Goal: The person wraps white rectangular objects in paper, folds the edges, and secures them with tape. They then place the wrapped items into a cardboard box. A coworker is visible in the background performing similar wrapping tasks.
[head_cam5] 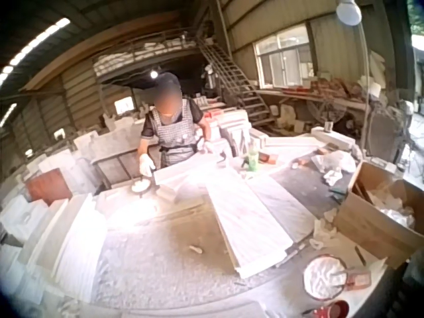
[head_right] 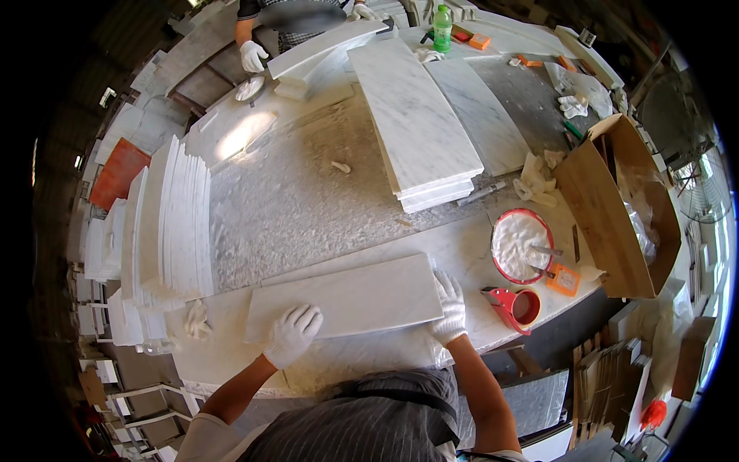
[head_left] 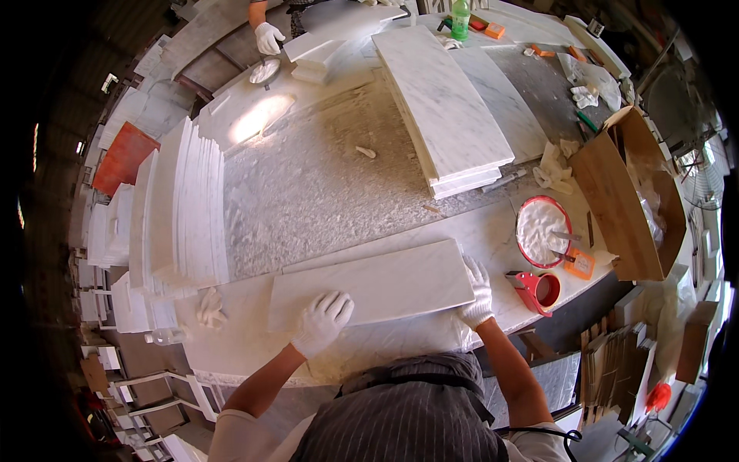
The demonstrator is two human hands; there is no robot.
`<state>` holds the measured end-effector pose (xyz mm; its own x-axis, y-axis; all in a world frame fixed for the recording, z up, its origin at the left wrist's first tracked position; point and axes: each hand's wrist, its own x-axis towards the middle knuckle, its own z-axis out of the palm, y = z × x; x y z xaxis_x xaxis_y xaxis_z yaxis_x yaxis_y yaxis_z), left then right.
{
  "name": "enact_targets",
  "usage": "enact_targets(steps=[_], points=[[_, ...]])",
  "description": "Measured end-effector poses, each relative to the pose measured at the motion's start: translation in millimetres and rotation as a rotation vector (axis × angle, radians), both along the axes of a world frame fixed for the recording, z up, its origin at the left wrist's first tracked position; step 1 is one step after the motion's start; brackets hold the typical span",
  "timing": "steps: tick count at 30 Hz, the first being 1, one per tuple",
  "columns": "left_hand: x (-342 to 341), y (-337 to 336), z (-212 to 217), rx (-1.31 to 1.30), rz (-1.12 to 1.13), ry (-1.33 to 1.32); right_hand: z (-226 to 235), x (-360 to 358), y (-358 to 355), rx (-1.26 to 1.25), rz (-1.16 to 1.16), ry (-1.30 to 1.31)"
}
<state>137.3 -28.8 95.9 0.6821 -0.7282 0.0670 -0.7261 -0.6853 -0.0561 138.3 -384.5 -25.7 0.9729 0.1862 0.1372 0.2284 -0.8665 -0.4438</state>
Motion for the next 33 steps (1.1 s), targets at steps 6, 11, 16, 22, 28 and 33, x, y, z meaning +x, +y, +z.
enact_targets(steps=[6, 11, 16, 22, 28, 33], points=[[-6.9, 2.0, -10.0, -0.032, 0.038, 0.016, 6.3, 16.6, -32.7, 0.029, 0.226, 0.049], [-6.8, -0.4, -6.4, -0.024, 0.061, 0.076, 10.2, 22.1, -38.7, 0.255, 0.223, 0.128], [-4.3, 0.2, -6.7, -0.057, 0.065, 0.066, -0.2, 17.6, -38.3, 0.355, 0.162, 0.135], [-1.5, 3.0, -2.8, -0.089, 0.046, 0.081, -3.5, 19.5, -39.4, 0.441, 0.179, 0.13], [1.0, 4.8, -0.4, -0.108, 0.035, 0.077, 0.4, 15.8, -26.0, 0.823, -0.052, 0.177], [-2.7, 6.2, -2.3, -0.081, 0.039, 0.077, 8.9, 24.2, -33.9, 0.839, -0.072, 0.368]])
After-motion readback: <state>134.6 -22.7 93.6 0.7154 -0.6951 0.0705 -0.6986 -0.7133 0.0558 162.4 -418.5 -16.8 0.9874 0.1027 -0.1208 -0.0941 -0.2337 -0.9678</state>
